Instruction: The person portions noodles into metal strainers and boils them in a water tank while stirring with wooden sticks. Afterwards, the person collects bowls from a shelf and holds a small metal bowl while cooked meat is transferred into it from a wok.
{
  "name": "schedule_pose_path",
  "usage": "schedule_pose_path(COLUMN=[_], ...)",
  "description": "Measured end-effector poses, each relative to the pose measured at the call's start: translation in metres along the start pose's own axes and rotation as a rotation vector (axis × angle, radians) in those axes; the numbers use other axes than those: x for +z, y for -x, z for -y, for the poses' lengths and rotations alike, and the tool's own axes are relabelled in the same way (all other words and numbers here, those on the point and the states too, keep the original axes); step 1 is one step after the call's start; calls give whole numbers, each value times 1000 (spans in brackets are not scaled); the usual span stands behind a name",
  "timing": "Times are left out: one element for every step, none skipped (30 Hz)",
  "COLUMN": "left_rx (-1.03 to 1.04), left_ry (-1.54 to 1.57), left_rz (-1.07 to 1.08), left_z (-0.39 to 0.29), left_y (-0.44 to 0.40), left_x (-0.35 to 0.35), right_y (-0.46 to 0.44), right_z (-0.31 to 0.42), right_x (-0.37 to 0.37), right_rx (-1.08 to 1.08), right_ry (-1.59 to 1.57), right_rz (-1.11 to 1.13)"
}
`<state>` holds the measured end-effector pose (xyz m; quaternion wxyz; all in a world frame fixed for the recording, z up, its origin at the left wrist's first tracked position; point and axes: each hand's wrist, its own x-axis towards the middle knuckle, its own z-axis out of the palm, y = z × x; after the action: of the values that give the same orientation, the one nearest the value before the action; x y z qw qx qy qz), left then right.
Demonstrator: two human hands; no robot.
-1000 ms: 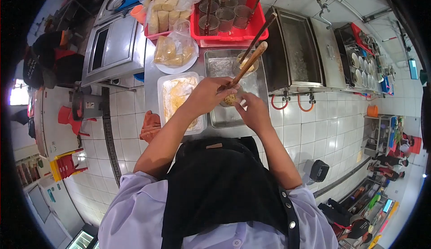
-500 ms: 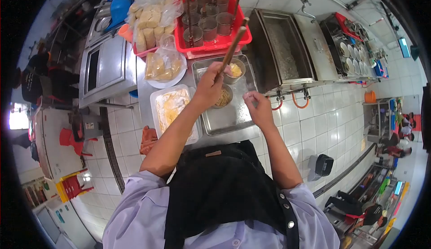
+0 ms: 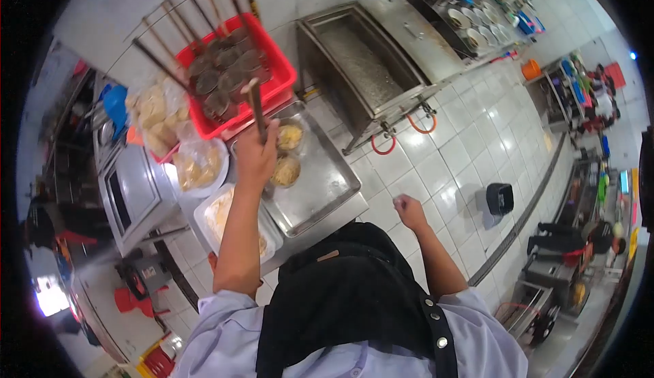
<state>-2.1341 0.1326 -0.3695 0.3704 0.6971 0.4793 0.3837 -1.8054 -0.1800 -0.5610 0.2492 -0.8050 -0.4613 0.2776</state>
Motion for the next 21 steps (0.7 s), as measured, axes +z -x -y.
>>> schedule_pose_path(left_rx=[131, 268, 181, 84, -49, -190, -171, -154, -160, -143, -124, -125, -117, -110, -125, -139, -190, -195, -136, -82, -110], left_ry=[-127, -247, -24, 196, 384, 568, 592, 612, 611, 633, 652, 644, 560, 473, 510, 547, 491, 472, 456, 430, 393], left_rz=[-74, -153, -166, -177, -223, -270, -216, -166, -171, -206, -245, -261, -360, -460, -491, -529, -614, -644, -683, -711, -713], left_z=[1, 2, 4, 6, 9, 14, 31, 46, 45, 38, 31, 27, 23, 18, 8, -4, -12, -28, -45, -64, -87], left_y=[3, 2, 2, 2, 5, 8, 9, 10, 11, 10, 9, 7, 4, 2, 1, 1, 1, 2, 3, -1, -6], left_x=[3, 7, 14, 22, 29, 35, 33, 30, 34, 38, 43, 51, 58, 66, 71, 75, 79, 88, 97, 106, 116], right_y=[15, 32, 54, 80, 106, 131, 150, 156, 148, 132, 109, 79, 44, 14, -20, -64, -107, -147, -194, -235, -274], right_z=[-48, -97, -137, -180, -259, -333, -359, -375, -353, -325, -325, -326, -326, -331, -370, -352, -354, -365, -376, -388, -391], right_x=[6, 11, 13, 15, 30, 44, 43, 37, 20, 7, 1, -16, -37, -55, -60, -93, -115, -132, -153, -167, -178], right_rx=[115, 228, 360, 490, 241, -83, -191, -305, 157, 600, 932, 922, 893, 861, 773, 782, 742, 706, 578, 455, 405], right_ry=[32, 63, 133, 203, 476, 701, 708, 712, 455, 187, -204, -196, -248, -300, -362, -263, -299, -338, -167, -6, -7], right_rz=[46, 90, 189, 295, 578, 775, 842, 913, 843, 735, 561, 574, 482, 393, 304, 277, 242, 208, 220, 233, 311])
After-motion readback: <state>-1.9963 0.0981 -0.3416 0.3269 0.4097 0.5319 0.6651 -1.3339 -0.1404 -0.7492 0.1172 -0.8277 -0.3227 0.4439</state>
